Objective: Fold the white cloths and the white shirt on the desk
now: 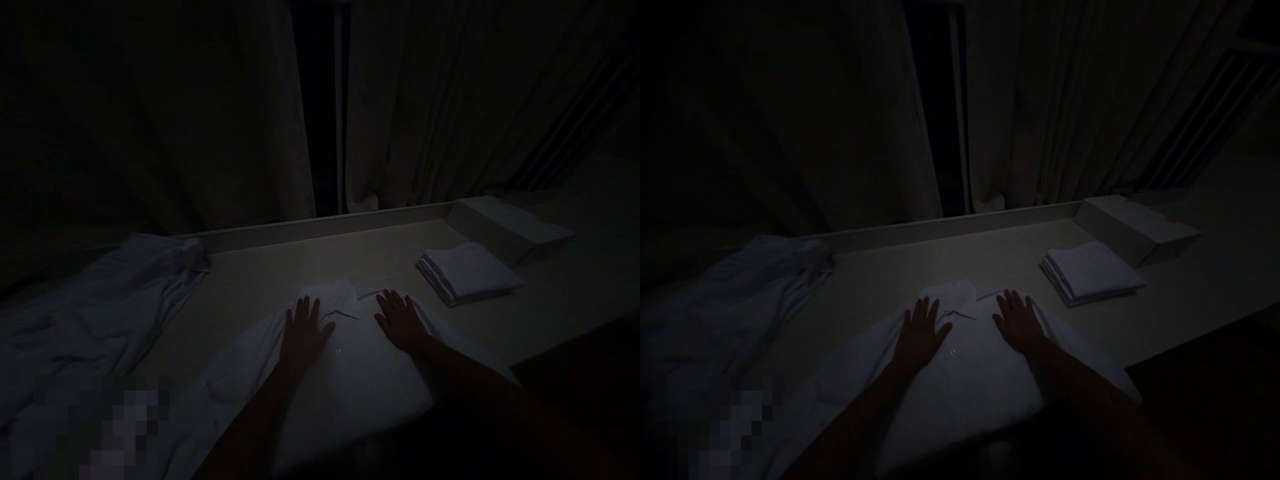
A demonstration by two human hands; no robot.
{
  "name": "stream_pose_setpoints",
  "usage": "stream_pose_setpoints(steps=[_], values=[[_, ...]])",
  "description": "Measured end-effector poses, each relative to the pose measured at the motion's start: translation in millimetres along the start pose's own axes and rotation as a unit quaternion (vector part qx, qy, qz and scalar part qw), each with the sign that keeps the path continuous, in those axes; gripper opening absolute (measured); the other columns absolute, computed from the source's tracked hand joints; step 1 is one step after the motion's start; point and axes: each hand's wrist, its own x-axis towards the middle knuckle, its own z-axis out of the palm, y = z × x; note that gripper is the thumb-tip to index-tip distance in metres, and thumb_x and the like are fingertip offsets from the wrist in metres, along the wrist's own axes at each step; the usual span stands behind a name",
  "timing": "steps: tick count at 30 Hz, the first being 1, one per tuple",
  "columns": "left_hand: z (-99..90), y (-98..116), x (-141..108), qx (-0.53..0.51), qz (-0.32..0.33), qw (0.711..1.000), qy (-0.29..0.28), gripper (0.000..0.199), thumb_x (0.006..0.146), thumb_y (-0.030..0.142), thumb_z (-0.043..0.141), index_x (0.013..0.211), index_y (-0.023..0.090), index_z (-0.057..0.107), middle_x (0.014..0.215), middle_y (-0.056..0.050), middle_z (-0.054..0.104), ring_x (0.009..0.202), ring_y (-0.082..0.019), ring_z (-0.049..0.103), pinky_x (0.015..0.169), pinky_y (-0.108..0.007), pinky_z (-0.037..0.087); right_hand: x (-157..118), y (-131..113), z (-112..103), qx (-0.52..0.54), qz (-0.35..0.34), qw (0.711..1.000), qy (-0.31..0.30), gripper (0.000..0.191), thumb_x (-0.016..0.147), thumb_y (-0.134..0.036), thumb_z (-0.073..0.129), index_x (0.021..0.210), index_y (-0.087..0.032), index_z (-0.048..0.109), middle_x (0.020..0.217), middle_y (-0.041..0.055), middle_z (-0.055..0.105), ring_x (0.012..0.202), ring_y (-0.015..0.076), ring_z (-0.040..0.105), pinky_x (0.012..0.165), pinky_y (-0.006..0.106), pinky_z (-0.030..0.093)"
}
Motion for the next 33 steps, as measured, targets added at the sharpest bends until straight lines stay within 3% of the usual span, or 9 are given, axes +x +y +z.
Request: stream_pose_setpoints(steps=[3,6,9,13,23,33], values=[[-2.0,1,-1,-0.008,-0.009,0.999,0.032,0.071,0.094,0.056,0.03,0.147,0.009,0.034,0.155,-0.015,0.031,0.147,-0.029,0.017,0.119,-0.05,0.015,6,-14,-12,-0.003,-0.026,0.999,0.026,0.053,0.098,-0.04,0.031,0.143,-0.014,0.043,0.156,0.0147,0.027,0.145,0.0323,0.016,0.114,0.059,0.008],[-3.3,1,-2,-0.014,-0.02,0.998,0.052,0.063,0.096,0.047,0.03,0.142,0.007,0.041,0.152,-0.016,0.036,0.145,-0.028,0.022,0.119,-0.049,0.017,13,-46,-18,0.037,-0.063,0.997,0.04,0.051,0.099,-0.034,0.029,0.143,-0.012,0.042,0.155,0.0135,0.03,0.145,0.0278,0.019,0.117,0.051,0.011],[-2.1,1,-1,-0.014,-0.011,0.999,0.046,0.059,0.096,0.046,0.032,0.139,0.008,0.046,0.15,-0.017,0.04,0.142,-0.029,0.03,0.117,-0.05,0.021,13,-85,-10,0.096,-0.104,0.99,0.026,0.052,0.1,-0.038,0.028,0.145,-0.015,0.04,0.153,0.0107,0.036,0.143,0.0241,0.026,0.116,0.046,0.019],[1.3,1,0,-0.008,-0.023,0.999,0.043,0.057,0.095,0.047,0.033,0.139,0.013,0.047,0.15,-0.015,0.041,0.14,-0.029,0.034,0.116,-0.051,0.025,4,-112,4,0.124,-0.117,0.984,0.042,0.054,0.1,-0.045,0.032,0.147,-0.018,0.037,0.153,0.0102,0.035,0.144,0.0258,0.023,0.116,0.051,0.017],[2.4,3,4,-0.005,-0.043,0.998,0.049,0.058,0.096,0.047,0.032,0.139,0.011,0.046,0.15,-0.016,0.039,0.142,-0.03,0.031,0.115,-0.051,0.026,-5,-111,-1,0.138,-0.101,0.982,0.084,0.038,0.097,-0.035,0.042,0.132,-0.025,0.055,0.146,0.0104,0.045,0.139,0.0258,0.034,0.114,0.052,0.021],[0.7,5,6,-0.011,-0.053,0.998,0.043,0.06,0.095,0.049,0.031,0.143,0.015,0.042,0.153,-0.013,0.036,0.143,-0.029,0.029,0.116,-0.05,0.022,-6,-110,-6,0.137,-0.111,0.981,0.087,0.028,0.095,-0.033,0.045,0.113,-0.022,0.064,0.142,0.0117,0.048,0.135,0.0268,0.036,0.113,0.052,0.023]])
